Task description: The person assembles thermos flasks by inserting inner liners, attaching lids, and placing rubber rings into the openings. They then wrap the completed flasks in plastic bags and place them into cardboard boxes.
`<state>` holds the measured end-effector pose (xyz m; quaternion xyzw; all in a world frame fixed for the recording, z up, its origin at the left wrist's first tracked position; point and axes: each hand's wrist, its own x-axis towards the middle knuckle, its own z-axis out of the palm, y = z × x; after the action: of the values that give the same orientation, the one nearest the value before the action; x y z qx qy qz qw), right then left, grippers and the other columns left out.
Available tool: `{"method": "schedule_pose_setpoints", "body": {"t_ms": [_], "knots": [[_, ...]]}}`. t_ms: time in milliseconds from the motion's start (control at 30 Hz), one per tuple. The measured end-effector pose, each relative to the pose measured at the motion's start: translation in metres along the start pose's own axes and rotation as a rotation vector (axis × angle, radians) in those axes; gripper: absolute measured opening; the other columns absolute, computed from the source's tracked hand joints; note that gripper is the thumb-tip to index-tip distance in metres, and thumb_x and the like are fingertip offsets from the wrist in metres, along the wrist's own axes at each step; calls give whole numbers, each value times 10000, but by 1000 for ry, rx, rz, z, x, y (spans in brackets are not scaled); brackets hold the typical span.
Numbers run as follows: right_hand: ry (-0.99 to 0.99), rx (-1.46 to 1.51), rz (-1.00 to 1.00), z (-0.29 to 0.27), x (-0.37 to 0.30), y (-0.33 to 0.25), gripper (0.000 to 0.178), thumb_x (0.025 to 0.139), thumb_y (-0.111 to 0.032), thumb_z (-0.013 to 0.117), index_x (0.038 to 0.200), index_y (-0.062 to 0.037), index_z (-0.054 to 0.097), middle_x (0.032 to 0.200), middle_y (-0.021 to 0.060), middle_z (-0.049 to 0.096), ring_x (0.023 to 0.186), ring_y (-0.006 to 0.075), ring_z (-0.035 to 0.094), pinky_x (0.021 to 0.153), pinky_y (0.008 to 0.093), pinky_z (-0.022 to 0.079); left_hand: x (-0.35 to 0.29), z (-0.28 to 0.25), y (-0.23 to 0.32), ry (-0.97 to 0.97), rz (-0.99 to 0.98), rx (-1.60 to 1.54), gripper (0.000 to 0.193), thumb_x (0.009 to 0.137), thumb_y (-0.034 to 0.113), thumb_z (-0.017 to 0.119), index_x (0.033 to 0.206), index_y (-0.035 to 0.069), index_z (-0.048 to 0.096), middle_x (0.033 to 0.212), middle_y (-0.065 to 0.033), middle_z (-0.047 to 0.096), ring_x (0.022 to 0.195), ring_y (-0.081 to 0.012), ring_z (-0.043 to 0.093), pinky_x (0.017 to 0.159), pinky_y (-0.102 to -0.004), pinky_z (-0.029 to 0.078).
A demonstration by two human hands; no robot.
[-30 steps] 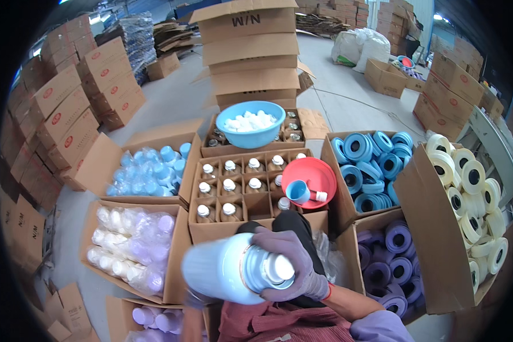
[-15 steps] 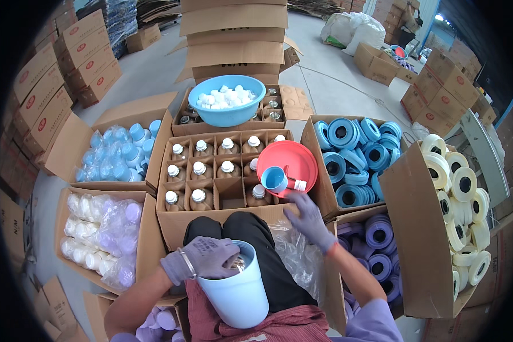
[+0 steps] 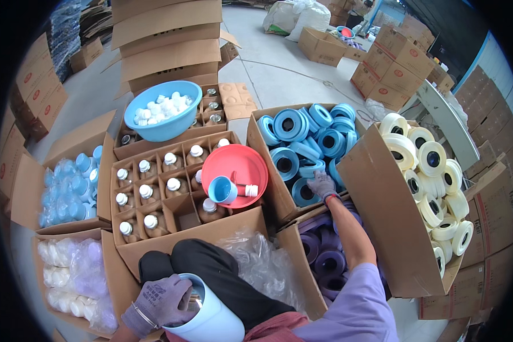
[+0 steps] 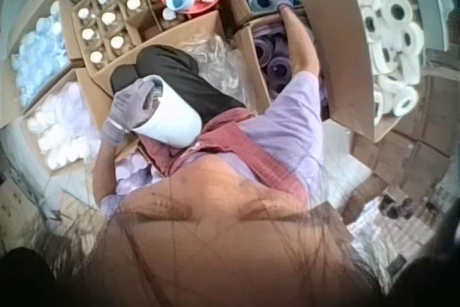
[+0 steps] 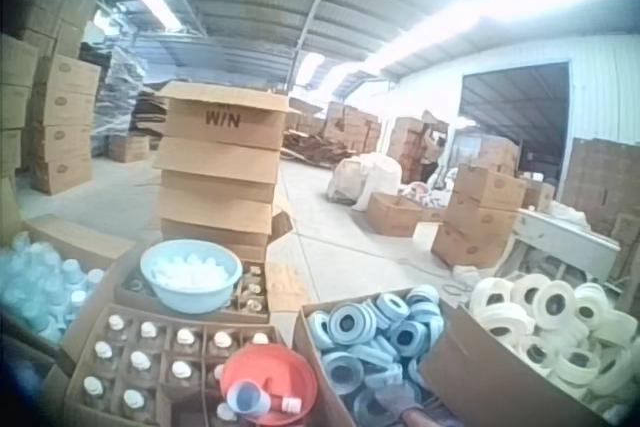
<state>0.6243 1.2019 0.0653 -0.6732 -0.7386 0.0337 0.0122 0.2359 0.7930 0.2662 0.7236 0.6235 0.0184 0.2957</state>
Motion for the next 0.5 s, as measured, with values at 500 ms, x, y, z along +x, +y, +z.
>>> {"method": "schedule_pose_setpoints", "body": {"t_ms": [500], "knots": [[79,-302,-248,-12,3,7,342,829,-314,689,1123,-142,653,1150,135,602,1107,305,559,1017,543,360,2,3,6,63,28,-51,436,819,314,673,1196,100,624,1091,-156,662,998,-323,648,846,-402,522]]}}
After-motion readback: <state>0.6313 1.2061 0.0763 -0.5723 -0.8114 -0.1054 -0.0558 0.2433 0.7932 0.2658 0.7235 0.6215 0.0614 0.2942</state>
